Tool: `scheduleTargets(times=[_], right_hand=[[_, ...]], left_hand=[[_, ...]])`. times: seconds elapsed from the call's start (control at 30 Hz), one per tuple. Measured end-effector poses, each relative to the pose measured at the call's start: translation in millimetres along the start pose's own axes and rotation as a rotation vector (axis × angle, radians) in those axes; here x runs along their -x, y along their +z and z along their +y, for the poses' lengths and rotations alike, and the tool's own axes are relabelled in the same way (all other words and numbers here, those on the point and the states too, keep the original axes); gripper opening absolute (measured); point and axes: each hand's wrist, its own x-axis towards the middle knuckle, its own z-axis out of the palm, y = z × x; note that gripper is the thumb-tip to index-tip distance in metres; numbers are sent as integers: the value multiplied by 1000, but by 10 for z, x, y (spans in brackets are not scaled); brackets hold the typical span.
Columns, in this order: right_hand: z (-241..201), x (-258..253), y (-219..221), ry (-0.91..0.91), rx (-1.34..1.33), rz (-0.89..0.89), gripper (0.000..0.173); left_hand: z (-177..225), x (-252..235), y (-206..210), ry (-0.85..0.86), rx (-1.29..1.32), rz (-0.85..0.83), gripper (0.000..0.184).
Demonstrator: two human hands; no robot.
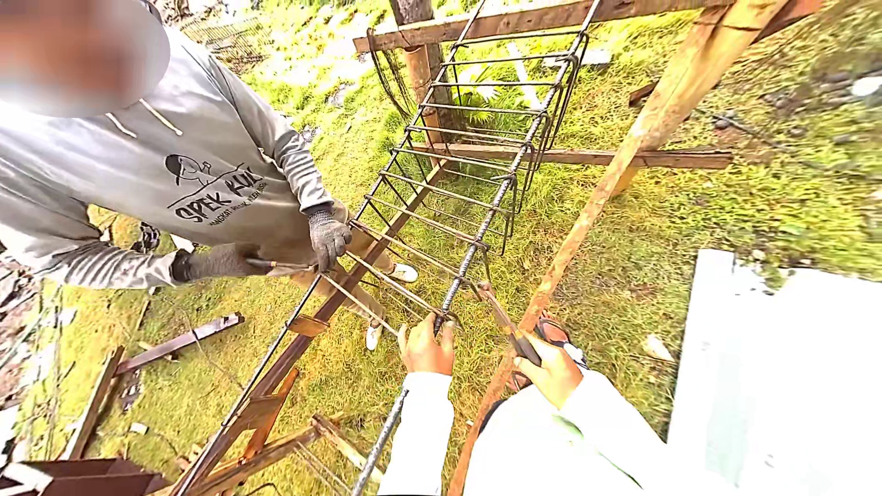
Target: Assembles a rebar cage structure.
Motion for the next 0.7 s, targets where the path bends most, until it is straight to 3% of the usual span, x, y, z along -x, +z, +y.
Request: scheduleTargets(times=[0.17,0.27,0.33,0.47,0.53,0.6,0.7], right_hand=[[48,101,-81,-22,53,116,52],[26,159,-29,-257,47,418,51],[-160,120,-55,-314,-38,522,47],[-568,-225,-320,0,-179,341,21],[-682,-380,-412,9,-157,317,19],[-854,-428,-458,-90,-194,357,19],[-1200,-423,-498,-401,-311,451,22]], left_hand=[[89,-5,67,-86,18,48,42],[91,-21,71,-105,44,54,41],[84,-18,92,-91,49,92,40],[65,-2,125,-99,74,77,42],[70,-16,144,-96,91,80,42],[83,-24,120,-107,105,67,43],[74,-11,153,-73,84,137,43]])
